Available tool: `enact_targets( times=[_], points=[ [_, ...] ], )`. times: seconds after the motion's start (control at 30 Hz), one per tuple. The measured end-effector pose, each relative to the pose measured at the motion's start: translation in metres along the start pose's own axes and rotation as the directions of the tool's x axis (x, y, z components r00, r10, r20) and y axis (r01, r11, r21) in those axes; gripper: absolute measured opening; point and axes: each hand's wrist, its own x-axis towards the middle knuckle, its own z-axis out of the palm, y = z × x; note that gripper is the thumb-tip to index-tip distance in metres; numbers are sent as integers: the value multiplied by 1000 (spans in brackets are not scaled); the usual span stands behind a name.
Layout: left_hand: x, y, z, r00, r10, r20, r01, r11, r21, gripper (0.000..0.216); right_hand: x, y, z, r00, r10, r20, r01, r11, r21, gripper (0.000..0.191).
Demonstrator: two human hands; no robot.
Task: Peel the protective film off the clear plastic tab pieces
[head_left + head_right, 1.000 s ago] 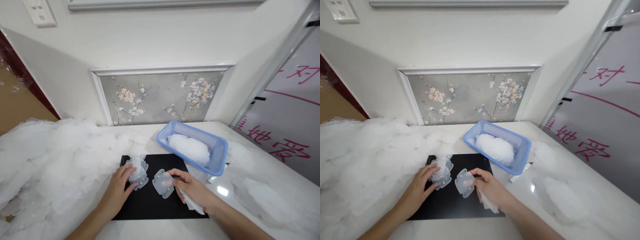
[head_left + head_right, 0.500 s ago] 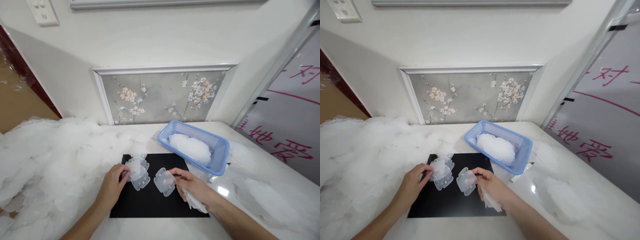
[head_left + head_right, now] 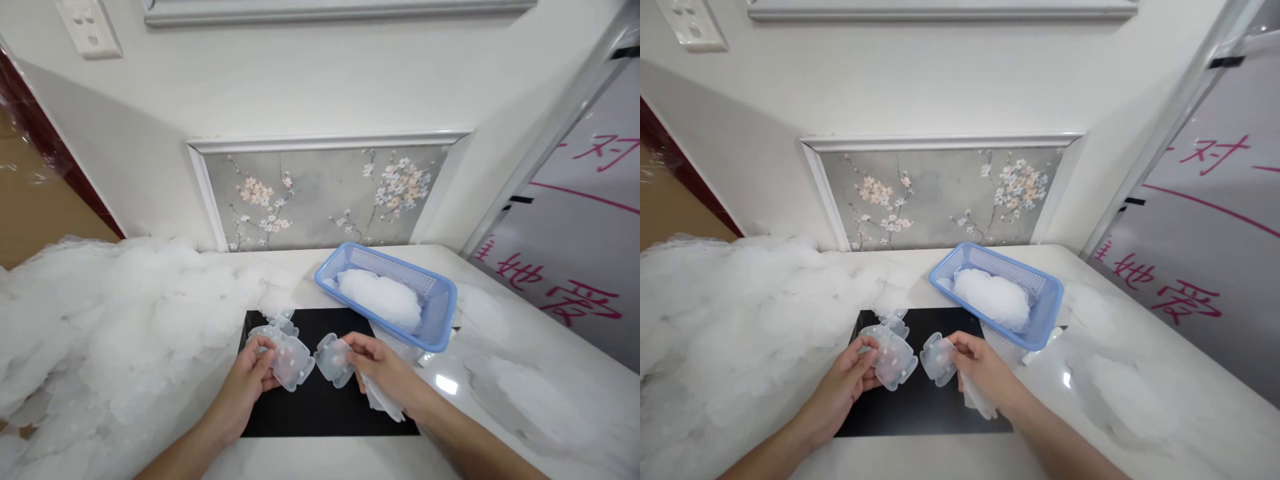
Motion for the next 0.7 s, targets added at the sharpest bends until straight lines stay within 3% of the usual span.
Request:
enact_targets(
  times=[0.17, 0.27, 0.4, 0.47, 0.5, 0.6, 0.7],
  points=[
    [-1, -1, 3, 992, -85, 90, 94, 990, -104, 39, 3, 3, 1, 992, -74, -100, 73, 997, -11, 46],
    [-1, -1, 3, 987, -117, 107, 130, 983, -128, 41, 3, 4, 2, 983, -127, -132, 113, 988, -107, 51],
    [-2, -1, 3, 983, -128, 133, 150, 974, -168, 36, -1, 9, 7, 959, -239, -151, 185, 935, -302, 35],
    [-3, 0, 3, 982, -128, 142, 154, 970, -190, 34, -3, 13, 11, 923, -372, -96, 304, 859, -412, 10],
    [-4, 1, 3, 981, -125, 148, 153, 968, -200, 34, -4, 15, 14, 899, -436, -41, 371, 808, -458, 8],
    [-6, 3, 4, 978, -103, 184, 141, 968, -206, 36, -6, 20, 20, 831, -543, 125, 520, 676, -523, 43],
    [-6, 2, 5, 973, -80, 217, 117, 979, -164, 40, -5, 21, 24, 806, -574, 144, 556, 651, -517, 28]
  ],
)
